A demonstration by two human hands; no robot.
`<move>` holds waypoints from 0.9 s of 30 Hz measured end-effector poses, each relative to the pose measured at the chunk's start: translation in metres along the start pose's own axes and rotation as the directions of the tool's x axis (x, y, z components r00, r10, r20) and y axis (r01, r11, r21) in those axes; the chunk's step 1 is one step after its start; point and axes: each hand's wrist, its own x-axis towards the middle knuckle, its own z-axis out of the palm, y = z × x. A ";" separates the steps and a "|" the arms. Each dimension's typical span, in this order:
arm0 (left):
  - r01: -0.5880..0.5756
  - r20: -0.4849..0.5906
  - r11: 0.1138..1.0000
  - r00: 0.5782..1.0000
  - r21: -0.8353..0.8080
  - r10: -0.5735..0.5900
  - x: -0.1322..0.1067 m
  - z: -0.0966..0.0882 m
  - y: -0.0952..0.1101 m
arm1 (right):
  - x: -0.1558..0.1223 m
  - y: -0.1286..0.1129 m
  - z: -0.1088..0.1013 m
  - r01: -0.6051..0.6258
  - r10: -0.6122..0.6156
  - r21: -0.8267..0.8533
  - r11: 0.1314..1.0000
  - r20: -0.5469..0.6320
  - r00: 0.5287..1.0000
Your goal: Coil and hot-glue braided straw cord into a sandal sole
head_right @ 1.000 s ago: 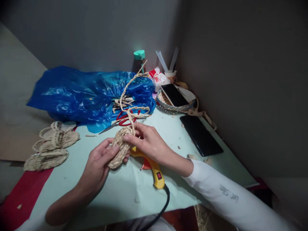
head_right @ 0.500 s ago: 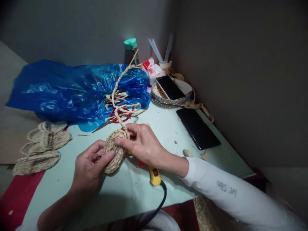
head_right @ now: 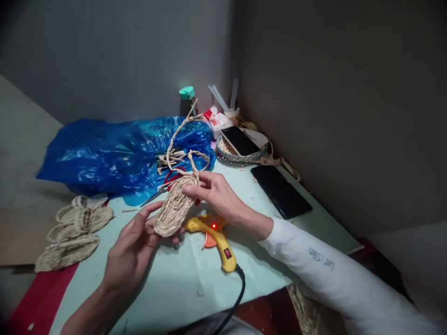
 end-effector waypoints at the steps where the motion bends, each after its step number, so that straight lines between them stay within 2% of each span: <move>1: -0.004 -0.018 1.000 1.000 -0.004 0.004 0.001 -0.001 0.001 | 0.001 -0.001 -0.002 -0.003 0.004 0.036 0.999 -0.008 1.000; 3: -0.020 -0.059 1.000 0.998 0.001 0.020 0.005 -0.002 0.002 | 0.002 -0.002 -0.006 -0.011 0.016 0.118 0.993 -0.037 0.999; 6: -0.066 -0.143 0.990 0.986 0.122 0.083 0.011 -0.005 0.002 | 0.006 -0.001 -0.013 -0.008 0.035 0.224 0.975 -0.118 0.992; 8: -0.098 -0.194 0.971 0.971 0.218 0.141 0.013 -0.007 0.002 | 0.009 0.001 -0.018 0.000 0.047 0.266 0.964 -0.171 0.984; 11: -0.118 -0.215 0.948 0.959 0.297 0.186 0.014 -0.010 0.002 | 0.012 0.002 -0.023 0.008 0.052 0.282 0.959 -0.204 0.978; 17: -0.096 -0.167 0.921 0.971 0.377 0.169 0.015 -0.009 0.003 | 0.013 0.003 -0.023 0.037 0.002 0.254 0.966 -0.152 0.988; 23: -0.079 -0.039 0.932 0.994 0.354 0.099 0.016 -0.001 0.011 | 0.015 0.005 -0.026 0.082 -0.074 0.204 0.976 -0.042 0.996; 27: -0.133 -0.027 0.910 0.987 0.393 0.156 0.023 0.003 0.016 | 0.013 0.004 -0.024 0.100 -0.103 0.154 0.983 0.012 0.995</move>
